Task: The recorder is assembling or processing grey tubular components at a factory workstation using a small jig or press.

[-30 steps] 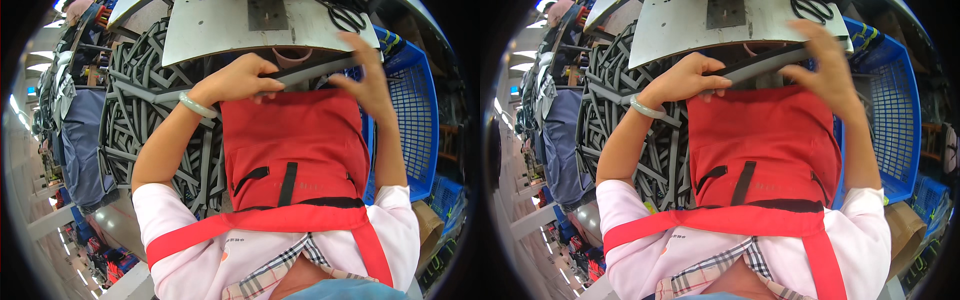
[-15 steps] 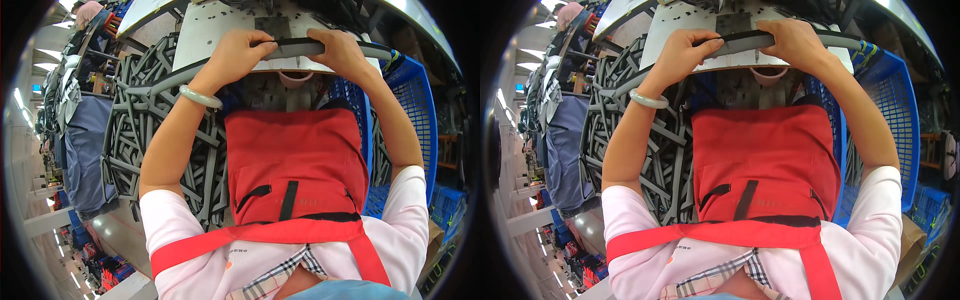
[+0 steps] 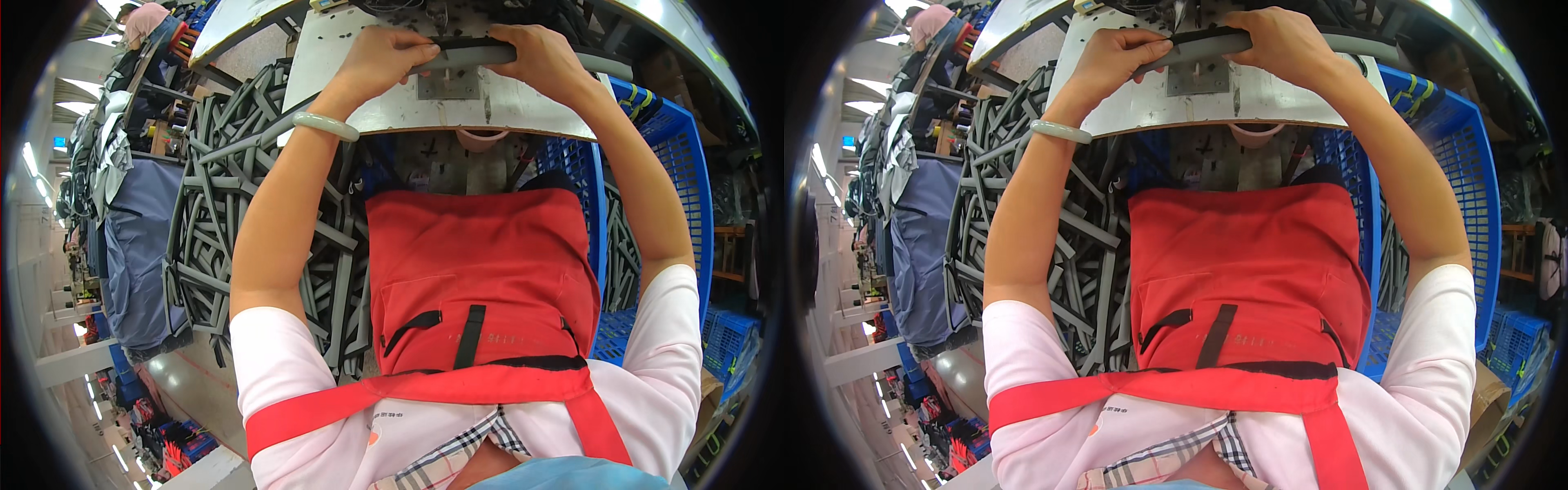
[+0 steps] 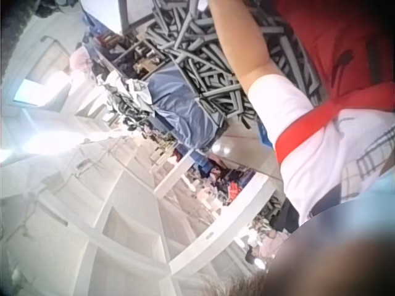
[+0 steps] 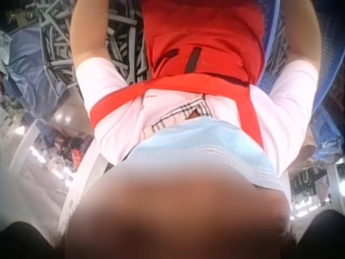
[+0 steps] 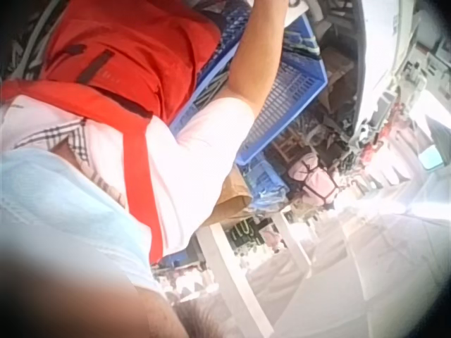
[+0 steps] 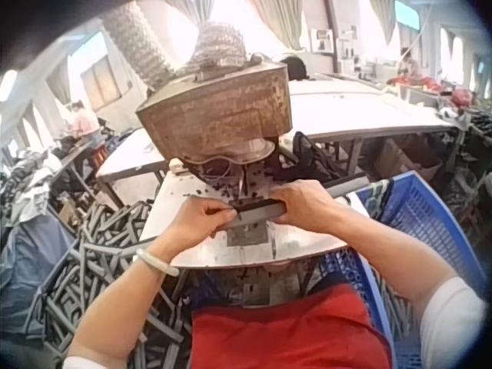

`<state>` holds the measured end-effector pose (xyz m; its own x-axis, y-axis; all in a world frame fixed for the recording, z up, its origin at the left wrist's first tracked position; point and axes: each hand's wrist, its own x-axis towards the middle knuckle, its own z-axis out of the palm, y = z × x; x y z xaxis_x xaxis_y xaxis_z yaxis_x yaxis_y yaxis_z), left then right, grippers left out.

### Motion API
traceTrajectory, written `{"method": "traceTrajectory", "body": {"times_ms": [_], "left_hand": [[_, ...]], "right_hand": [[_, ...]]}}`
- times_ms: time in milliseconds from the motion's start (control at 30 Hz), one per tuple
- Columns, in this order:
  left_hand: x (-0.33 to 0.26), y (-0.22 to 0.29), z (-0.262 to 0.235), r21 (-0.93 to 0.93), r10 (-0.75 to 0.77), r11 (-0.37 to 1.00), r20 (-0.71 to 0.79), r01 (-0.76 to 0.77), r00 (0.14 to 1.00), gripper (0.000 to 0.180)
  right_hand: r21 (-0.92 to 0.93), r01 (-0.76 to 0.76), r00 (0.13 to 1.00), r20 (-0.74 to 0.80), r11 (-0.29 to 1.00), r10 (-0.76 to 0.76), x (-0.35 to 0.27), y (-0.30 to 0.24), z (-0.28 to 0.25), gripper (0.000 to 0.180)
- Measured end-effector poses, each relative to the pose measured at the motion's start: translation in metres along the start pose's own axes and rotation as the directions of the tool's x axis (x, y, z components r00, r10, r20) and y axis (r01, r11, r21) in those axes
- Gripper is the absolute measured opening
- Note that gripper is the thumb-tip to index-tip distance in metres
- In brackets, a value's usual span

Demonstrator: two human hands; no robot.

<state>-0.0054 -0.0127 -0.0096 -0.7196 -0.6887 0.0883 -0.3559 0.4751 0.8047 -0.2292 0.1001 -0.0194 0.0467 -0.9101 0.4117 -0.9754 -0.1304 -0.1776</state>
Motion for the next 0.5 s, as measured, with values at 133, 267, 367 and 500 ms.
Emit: {"method": "traceTrajectory", "body": {"times_ms": [133, 267, 367, 500], "left_hand": [[0.003, -0.004, -0.003, 0.008, 0.028, 1.0, -0.004, -0.028, 1.0, 0.032], [0.006, -0.003, -0.002, 0.01, 0.056, 0.998, -0.013, -0.056, 0.998, 0.032], [0.02, -0.01, -0.005, 0.027, 0.076, 0.997, 0.001, -0.076, 0.997, 0.03], [0.041, -0.015, -0.004, 0.034, 0.028, 0.999, 0.003, -0.028, 1.0, 0.028]], "right_hand": [[-0.001, -0.011, 1.0, 0.017, 1.0, 0.011, 0.004, -0.003, -0.002, 0.047], [-0.008, -0.003, 1.0, -0.022, 1.0, 0.003, 0.005, 0.003, 0.003, 0.045], [-0.044, -0.003, 1.0, -0.001, 0.999, 0.003, 0.018, 0.013, 0.011, 0.044], [0.319, 0.413, 0.905, -0.248, 0.853, -0.345, 0.024, 0.036, 0.003, 0.044]]}}
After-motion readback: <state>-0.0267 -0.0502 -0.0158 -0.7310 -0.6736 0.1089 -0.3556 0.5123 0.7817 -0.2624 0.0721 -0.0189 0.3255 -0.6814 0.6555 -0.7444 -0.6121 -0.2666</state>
